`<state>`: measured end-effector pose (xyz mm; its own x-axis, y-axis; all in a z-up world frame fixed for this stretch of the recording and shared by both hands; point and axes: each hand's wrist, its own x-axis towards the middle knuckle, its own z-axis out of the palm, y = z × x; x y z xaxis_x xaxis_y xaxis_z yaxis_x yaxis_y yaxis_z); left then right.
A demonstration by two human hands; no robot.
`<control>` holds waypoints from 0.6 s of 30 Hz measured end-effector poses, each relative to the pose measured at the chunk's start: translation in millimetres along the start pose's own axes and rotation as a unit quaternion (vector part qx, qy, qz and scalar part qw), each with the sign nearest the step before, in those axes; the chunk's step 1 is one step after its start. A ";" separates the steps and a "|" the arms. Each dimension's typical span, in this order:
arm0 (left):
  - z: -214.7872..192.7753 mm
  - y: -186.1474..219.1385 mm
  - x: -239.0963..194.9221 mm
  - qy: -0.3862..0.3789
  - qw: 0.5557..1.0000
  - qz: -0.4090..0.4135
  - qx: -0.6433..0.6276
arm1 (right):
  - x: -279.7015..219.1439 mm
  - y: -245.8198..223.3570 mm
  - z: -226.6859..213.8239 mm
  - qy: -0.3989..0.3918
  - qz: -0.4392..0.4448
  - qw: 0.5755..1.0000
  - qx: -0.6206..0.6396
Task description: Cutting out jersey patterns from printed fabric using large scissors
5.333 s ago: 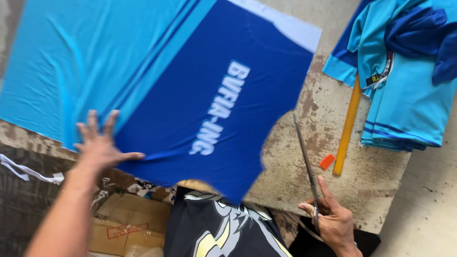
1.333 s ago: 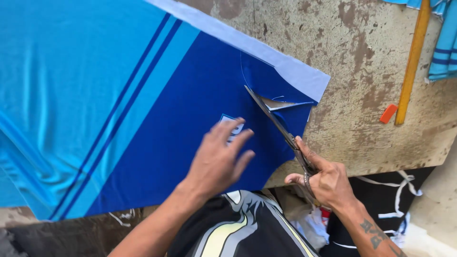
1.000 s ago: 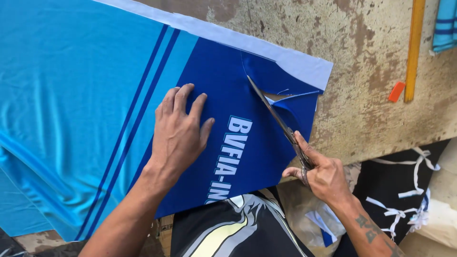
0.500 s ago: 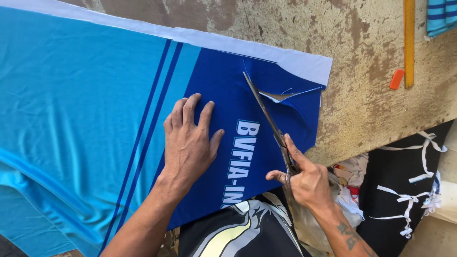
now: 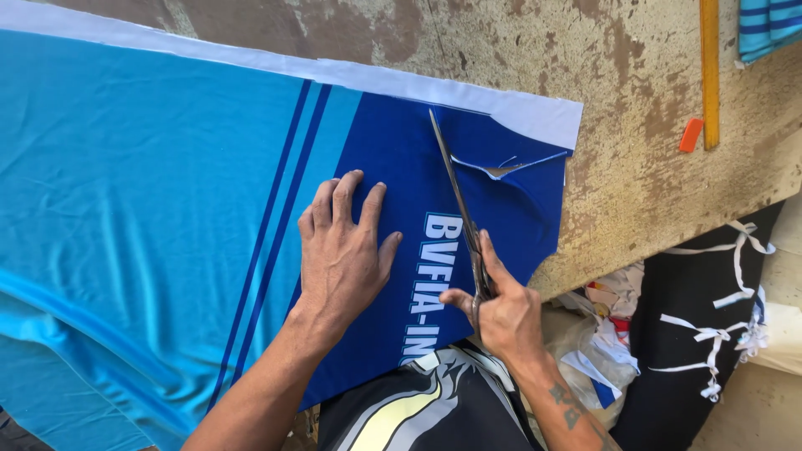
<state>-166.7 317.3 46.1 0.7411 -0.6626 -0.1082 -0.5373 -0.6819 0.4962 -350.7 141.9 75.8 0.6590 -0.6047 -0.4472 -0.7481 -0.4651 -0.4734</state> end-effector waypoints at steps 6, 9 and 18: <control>-0.1 -1.4 1.1 0.003 1.000 0.004 0.000 | 3.1 -15.4 10.7 0.009 0.003 0.999 0.034; -0.2 -0.5 1.8 -0.004 1.000 0.001 -0.003 | 2.0 -18.0 13.3 0.016 0.005 0.999 0.037; 1.5 -0.2 -2.6 0.005 1.000 -0.005 -0.007 | 21.2 -36.1 18.4 -0.020 0.040 0.996 0.083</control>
<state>-169.1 318.7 45.0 0.7503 -0.6526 -0.1052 -0.5241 -0.6843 0.5071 -308.3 157.7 69.4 0.6023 -0.6081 -0.5172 -0.7777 -0.3009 -0.5519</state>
